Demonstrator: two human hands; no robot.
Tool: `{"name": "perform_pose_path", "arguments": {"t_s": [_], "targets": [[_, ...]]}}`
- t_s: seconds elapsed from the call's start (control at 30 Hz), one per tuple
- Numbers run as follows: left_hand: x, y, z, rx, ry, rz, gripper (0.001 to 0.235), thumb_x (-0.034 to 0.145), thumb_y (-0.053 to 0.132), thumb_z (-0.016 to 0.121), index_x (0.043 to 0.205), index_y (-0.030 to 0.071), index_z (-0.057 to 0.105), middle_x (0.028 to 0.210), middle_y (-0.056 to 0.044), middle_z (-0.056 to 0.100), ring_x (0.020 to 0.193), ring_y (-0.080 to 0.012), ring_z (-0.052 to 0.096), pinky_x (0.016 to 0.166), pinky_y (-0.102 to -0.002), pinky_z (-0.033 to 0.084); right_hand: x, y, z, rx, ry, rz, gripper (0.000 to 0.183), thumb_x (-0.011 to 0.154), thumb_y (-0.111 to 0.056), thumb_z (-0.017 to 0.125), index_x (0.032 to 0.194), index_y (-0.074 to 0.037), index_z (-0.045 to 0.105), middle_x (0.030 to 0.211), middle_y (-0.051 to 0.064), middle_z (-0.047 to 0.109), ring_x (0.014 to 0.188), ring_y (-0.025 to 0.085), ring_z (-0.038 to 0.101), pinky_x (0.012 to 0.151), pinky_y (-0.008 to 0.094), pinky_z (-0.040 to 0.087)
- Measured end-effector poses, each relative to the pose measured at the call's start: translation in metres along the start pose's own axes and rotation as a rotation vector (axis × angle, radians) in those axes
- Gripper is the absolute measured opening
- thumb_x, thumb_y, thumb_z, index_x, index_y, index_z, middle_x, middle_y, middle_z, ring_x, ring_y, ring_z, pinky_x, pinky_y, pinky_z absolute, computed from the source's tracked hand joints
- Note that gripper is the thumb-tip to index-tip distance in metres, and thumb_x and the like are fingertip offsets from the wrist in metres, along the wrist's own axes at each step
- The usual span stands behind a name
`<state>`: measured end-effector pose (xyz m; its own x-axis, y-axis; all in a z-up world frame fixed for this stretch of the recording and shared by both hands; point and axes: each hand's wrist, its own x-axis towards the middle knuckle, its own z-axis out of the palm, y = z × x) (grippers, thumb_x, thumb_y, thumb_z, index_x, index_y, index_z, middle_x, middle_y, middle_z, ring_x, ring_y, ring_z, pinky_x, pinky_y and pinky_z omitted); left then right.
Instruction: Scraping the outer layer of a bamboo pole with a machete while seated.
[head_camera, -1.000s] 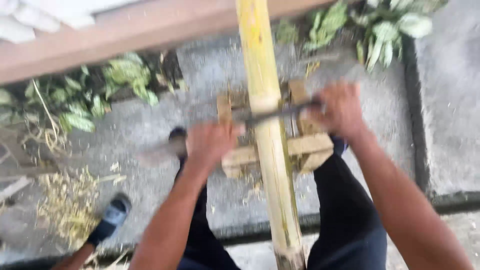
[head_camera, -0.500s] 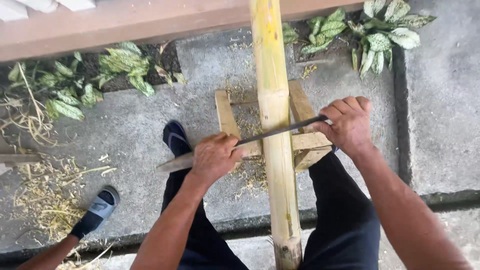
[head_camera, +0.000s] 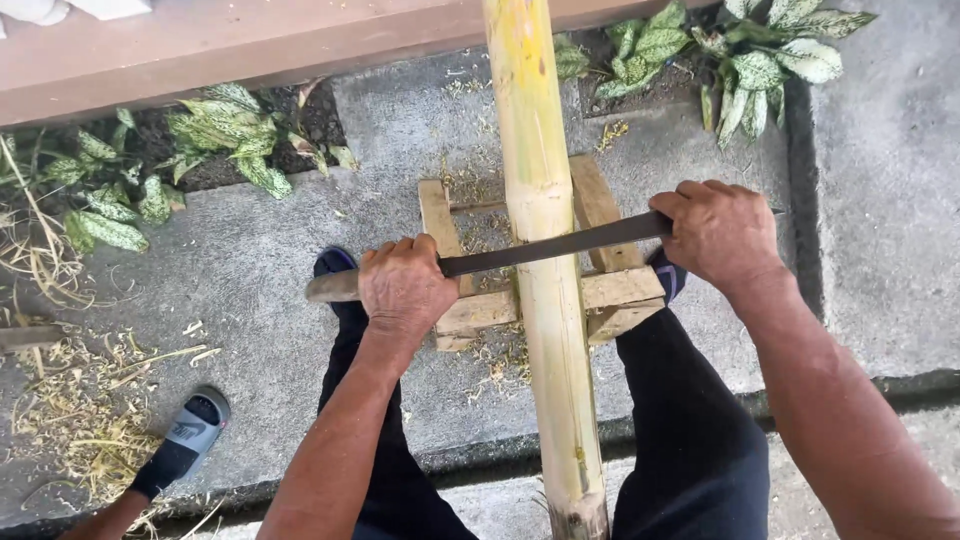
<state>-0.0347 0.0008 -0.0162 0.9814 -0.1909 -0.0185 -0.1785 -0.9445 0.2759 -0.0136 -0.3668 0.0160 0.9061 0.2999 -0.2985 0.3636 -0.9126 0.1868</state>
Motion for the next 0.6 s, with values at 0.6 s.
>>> {"name": "perform_pose_path", "arguments": {"t_s": [0.6], "targets": [[0.044,-0.011,0.007,0.052,-0.053,0.046,0.048,0.077,0.057,0.078,0.076,0.009,0.072,0.062,-0.014,0.069,0.054,-0.0273,0.070,0.062,-0.045,0.055,0.008,0.010,0.054,0.125,0.400,0.067,0.024,0.087,-0.021,0.075,0.110,-0.028,0.079,0.078,-0.004,0.070,0.074,0.011,0.065,0.071,0.031,0.055]]}}
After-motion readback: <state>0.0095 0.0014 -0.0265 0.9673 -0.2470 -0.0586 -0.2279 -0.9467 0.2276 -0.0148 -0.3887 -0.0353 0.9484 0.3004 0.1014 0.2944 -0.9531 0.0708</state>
